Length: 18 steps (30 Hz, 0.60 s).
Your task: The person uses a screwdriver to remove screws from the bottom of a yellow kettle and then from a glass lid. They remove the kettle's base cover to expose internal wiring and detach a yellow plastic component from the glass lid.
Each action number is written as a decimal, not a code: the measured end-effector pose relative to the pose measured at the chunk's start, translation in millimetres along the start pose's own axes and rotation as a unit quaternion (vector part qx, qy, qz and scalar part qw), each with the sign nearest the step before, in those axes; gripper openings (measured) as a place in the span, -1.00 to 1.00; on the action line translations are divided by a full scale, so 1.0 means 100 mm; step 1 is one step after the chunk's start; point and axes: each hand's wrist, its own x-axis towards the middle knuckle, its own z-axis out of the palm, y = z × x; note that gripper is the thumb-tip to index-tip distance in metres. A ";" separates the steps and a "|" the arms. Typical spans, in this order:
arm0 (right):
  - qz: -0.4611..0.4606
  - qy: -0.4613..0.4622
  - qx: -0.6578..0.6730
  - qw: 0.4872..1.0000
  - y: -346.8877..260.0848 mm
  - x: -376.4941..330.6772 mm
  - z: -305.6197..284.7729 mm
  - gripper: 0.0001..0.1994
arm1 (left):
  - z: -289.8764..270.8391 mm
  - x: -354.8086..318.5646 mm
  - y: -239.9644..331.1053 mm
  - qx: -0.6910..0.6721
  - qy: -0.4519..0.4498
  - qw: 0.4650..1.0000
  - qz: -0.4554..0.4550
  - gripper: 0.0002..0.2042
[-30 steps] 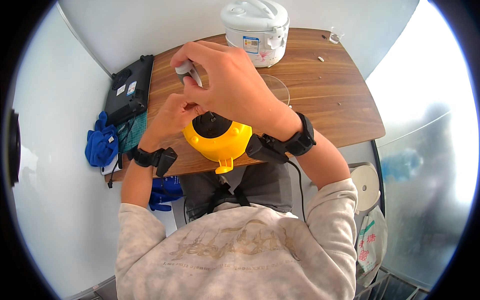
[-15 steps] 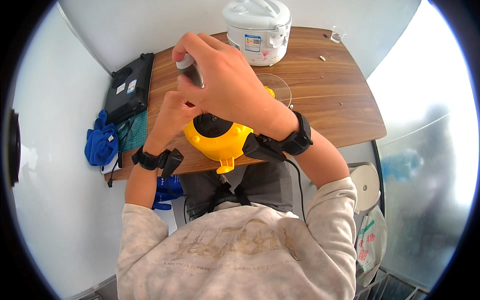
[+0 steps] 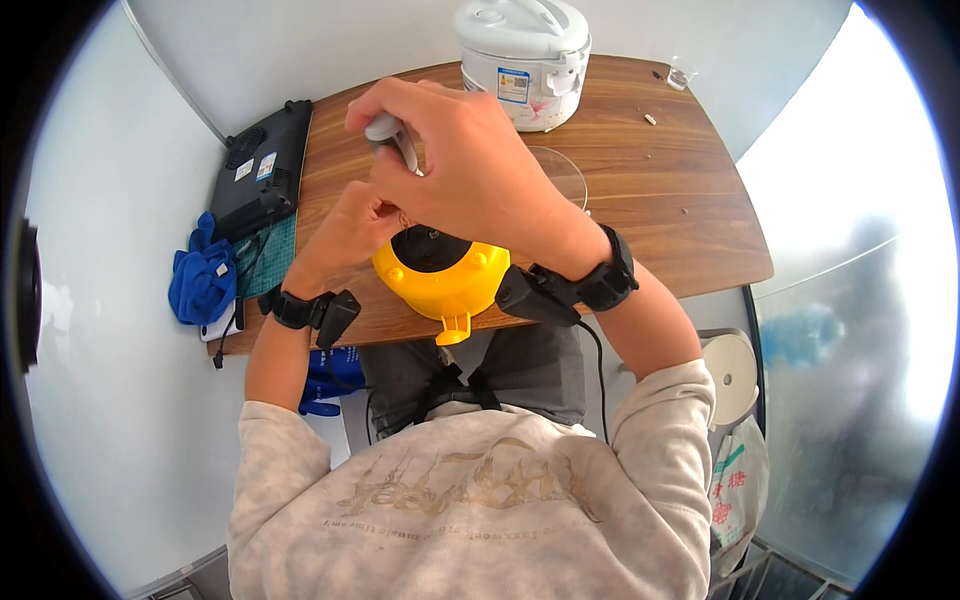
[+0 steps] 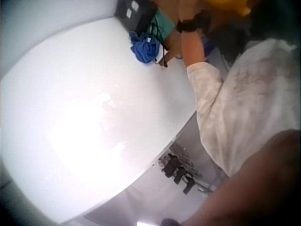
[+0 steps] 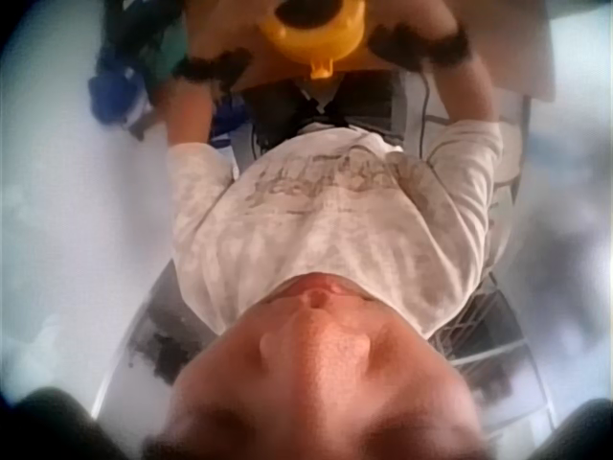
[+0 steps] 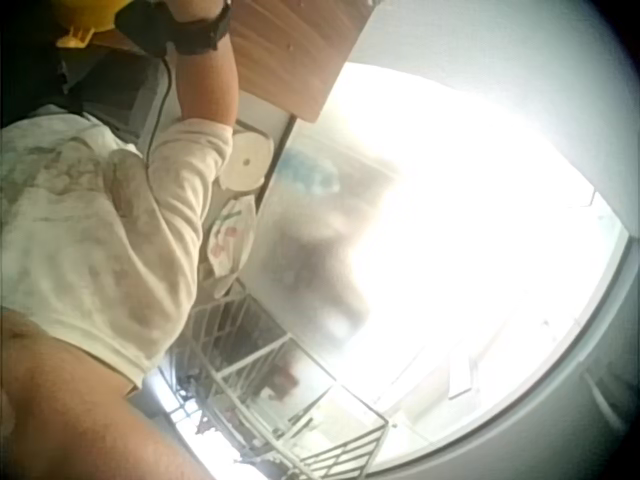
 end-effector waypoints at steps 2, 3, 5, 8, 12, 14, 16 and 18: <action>-0.024 0.011 0.002 1.000 -0.01 0.00 0.02 -0.80 | 0.00 0.00 -0.08 0.017 0.012 1.000 0.012 -0.83; -0.032 0.019 -0.016 0.999 -0.01 0.00 0.02 -0.81 | -0.01 0.01 -0.12 0.038 0.020 0.999 0.021 -0.82; -0.015 0.017 -0.026 0.999 0.00 0.00 0.01 -0.83 | -0.01 0.02 -0.13 0.067 0.043 0.996 0.039 -0.80; 0.031 -0.003 -0.003 1.000 0.00 -0.02 0.01 -0.82 | 0.01 0.02 -0.11 0.100 0.079 0.990 0.054 -0.76; 0.021 0.008 -0.026 0.999 0.05 -0.04 0.03 -0.69 | 0.02 0.05 -0.16 0.109 0.092 0.988 0.066 -0.73; 0.032 0.018 -0.040 0.999 0.04 -0.02 0.03 -0.62 | 0.04 0.05 -0.17 0.119 0.092 0.987 0.064 -0.72; 0.067 0.026 -0.037 0.997 -0.01 -0.03 0.04 -0.56 | 0.06 0.04 -0.18 0.149 0.084 0.984 0.053 -0.70; 0.093 0.004 -0.041 0.995 -0.01 -0.03 0.02 -0.59 | 0.05 0.04 -0.16 0.155 0.077 0.983 0.055 -0.68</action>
